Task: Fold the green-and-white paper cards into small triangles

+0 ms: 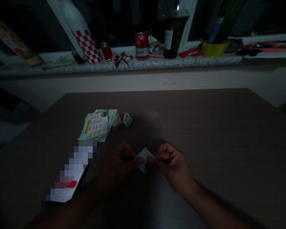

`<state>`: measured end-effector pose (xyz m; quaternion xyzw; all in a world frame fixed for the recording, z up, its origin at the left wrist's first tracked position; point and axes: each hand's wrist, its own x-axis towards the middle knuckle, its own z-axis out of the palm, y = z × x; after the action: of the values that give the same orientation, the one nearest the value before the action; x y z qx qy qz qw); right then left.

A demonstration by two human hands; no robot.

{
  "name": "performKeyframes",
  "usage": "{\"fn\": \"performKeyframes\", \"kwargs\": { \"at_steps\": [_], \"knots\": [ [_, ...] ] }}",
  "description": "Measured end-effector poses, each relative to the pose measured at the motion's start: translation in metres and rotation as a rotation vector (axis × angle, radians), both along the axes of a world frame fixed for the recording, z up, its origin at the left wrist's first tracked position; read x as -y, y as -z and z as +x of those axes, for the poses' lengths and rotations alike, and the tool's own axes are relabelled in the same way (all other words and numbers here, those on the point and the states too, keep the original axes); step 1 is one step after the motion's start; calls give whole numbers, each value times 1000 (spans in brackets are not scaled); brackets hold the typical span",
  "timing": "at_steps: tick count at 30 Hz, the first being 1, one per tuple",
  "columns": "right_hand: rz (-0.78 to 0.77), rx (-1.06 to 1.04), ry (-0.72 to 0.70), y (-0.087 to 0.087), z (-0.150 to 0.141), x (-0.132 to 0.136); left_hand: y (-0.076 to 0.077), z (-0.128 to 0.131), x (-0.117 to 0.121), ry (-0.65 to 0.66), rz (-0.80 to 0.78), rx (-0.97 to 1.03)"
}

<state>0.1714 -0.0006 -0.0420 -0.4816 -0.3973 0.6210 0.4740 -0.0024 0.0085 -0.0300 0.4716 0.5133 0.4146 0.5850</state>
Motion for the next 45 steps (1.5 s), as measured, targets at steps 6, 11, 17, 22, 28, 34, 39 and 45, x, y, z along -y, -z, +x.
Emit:
{"fn": "performKeyframes", "kwargs": {
  "at_steps": [6,11,17,22,28,34,39,45],
  "knots": [
    [-29,11,-40,-2,1,0,0,-8,-3,53,30,-86],
    [-29,2,1,-2,3,-1,-3,-10,-9,130,-71,-33],
    [-57,-6,27,-5,4,-1,-9,-7,-8,74,-61,-9],
    [-47,-99,-32,2,9,-2,-6,-9,-7,53,-46,35],
    [46,-139,-58,10,19,-3,3,-17,-13,-7,-42,38],
    [82,18,-87,2,16,1,1,-13,-11,-4,-51,87],
    [65,69,-150,-3,11,2,-5,-7,-6,11,-62,57],
    [144,230,-181,-1,9,1,-3,4,4,68,-21,-7]
  ]
}}
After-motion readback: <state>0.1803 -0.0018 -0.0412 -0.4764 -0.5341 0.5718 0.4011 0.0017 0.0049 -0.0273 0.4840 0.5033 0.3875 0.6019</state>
